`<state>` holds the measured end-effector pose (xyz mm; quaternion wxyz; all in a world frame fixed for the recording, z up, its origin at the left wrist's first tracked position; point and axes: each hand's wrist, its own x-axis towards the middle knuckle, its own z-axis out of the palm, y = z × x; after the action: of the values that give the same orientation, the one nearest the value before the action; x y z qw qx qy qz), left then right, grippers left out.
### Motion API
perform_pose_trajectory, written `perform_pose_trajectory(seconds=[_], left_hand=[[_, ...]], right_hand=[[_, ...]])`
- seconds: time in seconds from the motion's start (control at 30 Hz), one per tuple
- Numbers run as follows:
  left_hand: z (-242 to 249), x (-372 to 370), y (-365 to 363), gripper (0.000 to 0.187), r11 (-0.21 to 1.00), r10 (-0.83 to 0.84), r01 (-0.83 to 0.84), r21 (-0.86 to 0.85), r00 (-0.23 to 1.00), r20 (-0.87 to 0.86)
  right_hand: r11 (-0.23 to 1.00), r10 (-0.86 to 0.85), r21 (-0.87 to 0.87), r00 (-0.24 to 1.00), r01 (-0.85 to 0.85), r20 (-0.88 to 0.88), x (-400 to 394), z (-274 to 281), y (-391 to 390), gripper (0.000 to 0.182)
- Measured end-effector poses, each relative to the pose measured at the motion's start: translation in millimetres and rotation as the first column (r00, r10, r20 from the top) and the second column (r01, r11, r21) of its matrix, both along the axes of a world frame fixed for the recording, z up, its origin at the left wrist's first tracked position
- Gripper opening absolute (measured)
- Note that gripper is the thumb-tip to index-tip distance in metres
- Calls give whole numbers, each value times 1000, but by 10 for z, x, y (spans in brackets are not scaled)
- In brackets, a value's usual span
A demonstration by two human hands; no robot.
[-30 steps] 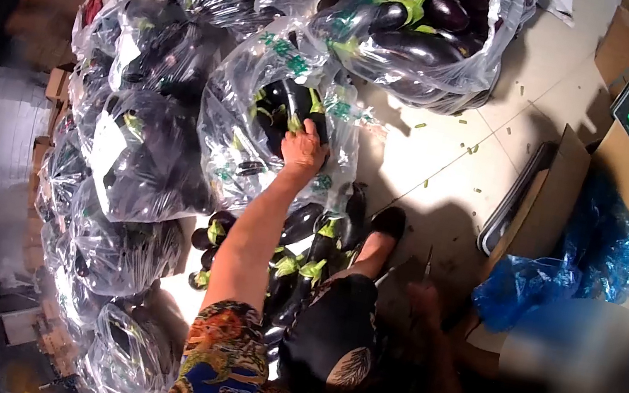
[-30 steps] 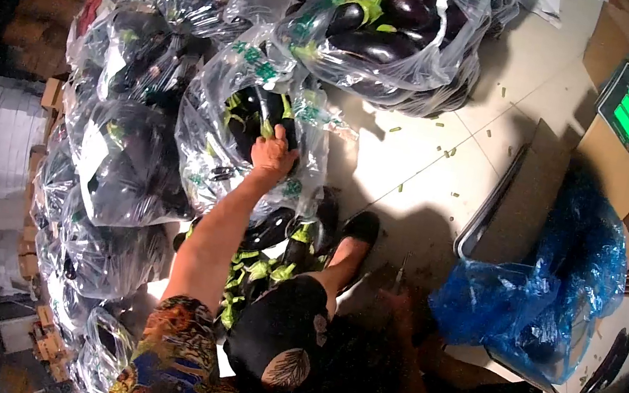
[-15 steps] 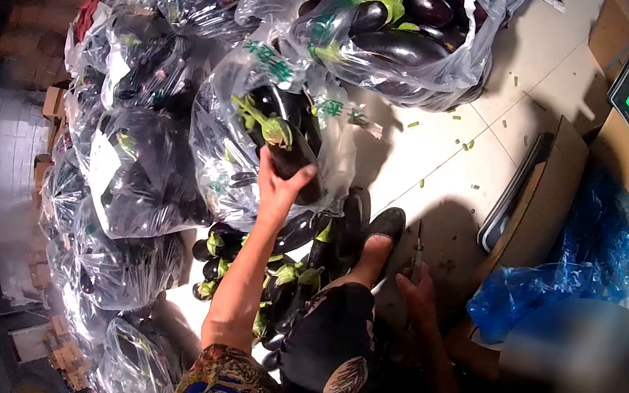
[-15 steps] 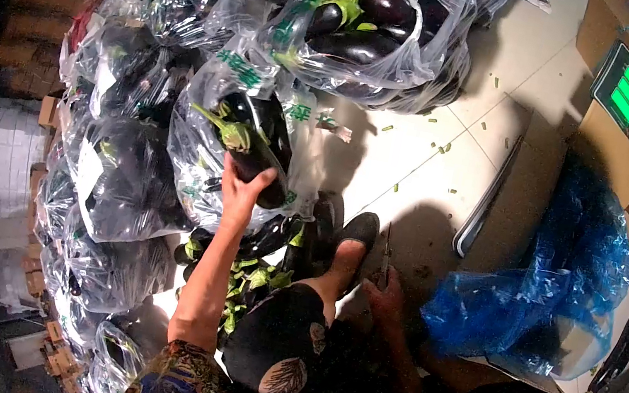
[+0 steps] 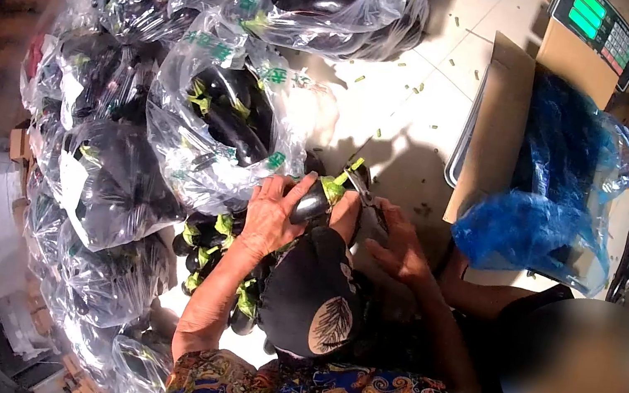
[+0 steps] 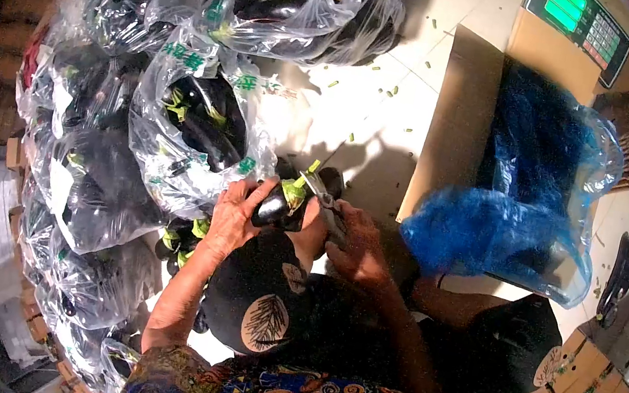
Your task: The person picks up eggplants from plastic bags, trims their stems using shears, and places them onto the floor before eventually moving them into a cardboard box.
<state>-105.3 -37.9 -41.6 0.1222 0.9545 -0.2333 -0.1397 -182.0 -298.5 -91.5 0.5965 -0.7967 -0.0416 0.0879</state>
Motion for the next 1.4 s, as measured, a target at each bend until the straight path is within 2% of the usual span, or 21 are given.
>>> perform_pose_trajectory(seconds=[0.07, 0.17, 0.27, 0.3, 0.33, 0.4, 0.43, 0.47, 0.5, 0.57, 0.6, 0.67, 0.77, 0.87, 0.93, 1.0, 1.07, 1.17, 1.23, 1.3, 1.4], left_hand=[[6, -9, -19, 92, 998, -32, 31, 46, 999, 39], [2, -21, -34, 83, 993, -73, 63, 98, 992, 100], [-37, -97, -29, 93, 989, -48, 46, 141, 999, 11], [-174, -163, 16, 78, 985, -69, 59, 165, 996, 57], [-278, -230, 70, 86, 978, -106, 89, 187, 991, 80], [-536, -407, 216, 89, 972, -44, 54, 229, 998, -49], [-634, -510, 286, 91, 975, 40, -3, 221, 986, -160], [-635, -580, 333, 91, 969, 141, -70, 236, 943, -301], [-710, -681, 404, 92, 970, 190, -128, 208, 930, -314], [-650, -781, 457, 93, 955, 278, -227, 191, 909, -311], [-583, -808, 481, 95, 947, 320, -295, 130, 902, -290], [-417, -817, 559, 96, 926, 375, -366, 95, 854, -360], [-313, -881, 811, 96, 892, 453, -424, 159, 842, -293], [-281, -987, 1173, 91, 893, 385, -344, 290, 918, -97], [-246, -1099, 1387, 88, 868, 432, -398, 295, 900, -57], [-215, -1214, 1587, 86, 889, 402, -364, 276, 911, -95], [-241, -1348, 1669, 86, 895, 380, -324, 307, 914, -141], [-175, -1347, 1507, 87, 870, 423, -358, 339, 895, -140], [-255, -1358, 1466, 86, 860, 470, -414, 297, 870, -148], [-257, -1311, 1434, 83, 842, 496, -430, 327, 854, -154], [-401, -1260, 1547, 75, 837, 446, -400, 374, 894, -44]], right_hand=[[988, -17, -154, 999, 11, -38, -28, -54, 51, 66], [986, -54, -162, 994, 38, -100, -46, -108, 107, 65], [977, -106, -213, 925, 27, -364, -21, -39, 143, 46], [970, -131, -237, 925, 46, -356, -43, -64, 159, 45], [963, -155, -261, 928, 65, -339, -41, -119, 154, 43], [964, -198, -233, 930, 127, -311, -130, -471, 115, 44], [969, -218, -184, 928, 167, -302, -242, -886, 58, 46], [968, -241, -135, 926, 209, -292, -262, -1036, 12, 49], [971, -235, -125, 915, 204, -328, -311, -1148, -64, 50], [974, -225, -108, 889, 198, -400, -289, -1033, -123, 53], [974, -226, -108, 852, 199, -472, -260, -952, -119, 54], [974, -224, -115, 763, 195, -607, -212, -821, -119, 56], [974, -213, -184, 819, 134, -532, -349, -1185, -99, 60], [959, -260, -106, 663, 263, -702, -421, -1431, -123, 65], [965, -237, -64, 742, 255, -627, -558, -1927, -242, 69], [968, -203, -14, 744, 251, -636, -526, -1897, -205, 70], [969, -142, 34, 666, 245, -732, -461, -1755, -245, 69], [976, -215, -109, 728, 191, -651, -417, -1628, -209, 63], [983, -148, -173, 818, 61, -555, -498, -1696, -306, 60], [980, -122, -200, 834, 15, -538, -486, -1596, -301, 59], [979, -186, -179, 764, 94, -617, -353, -1184, -196, 64]])
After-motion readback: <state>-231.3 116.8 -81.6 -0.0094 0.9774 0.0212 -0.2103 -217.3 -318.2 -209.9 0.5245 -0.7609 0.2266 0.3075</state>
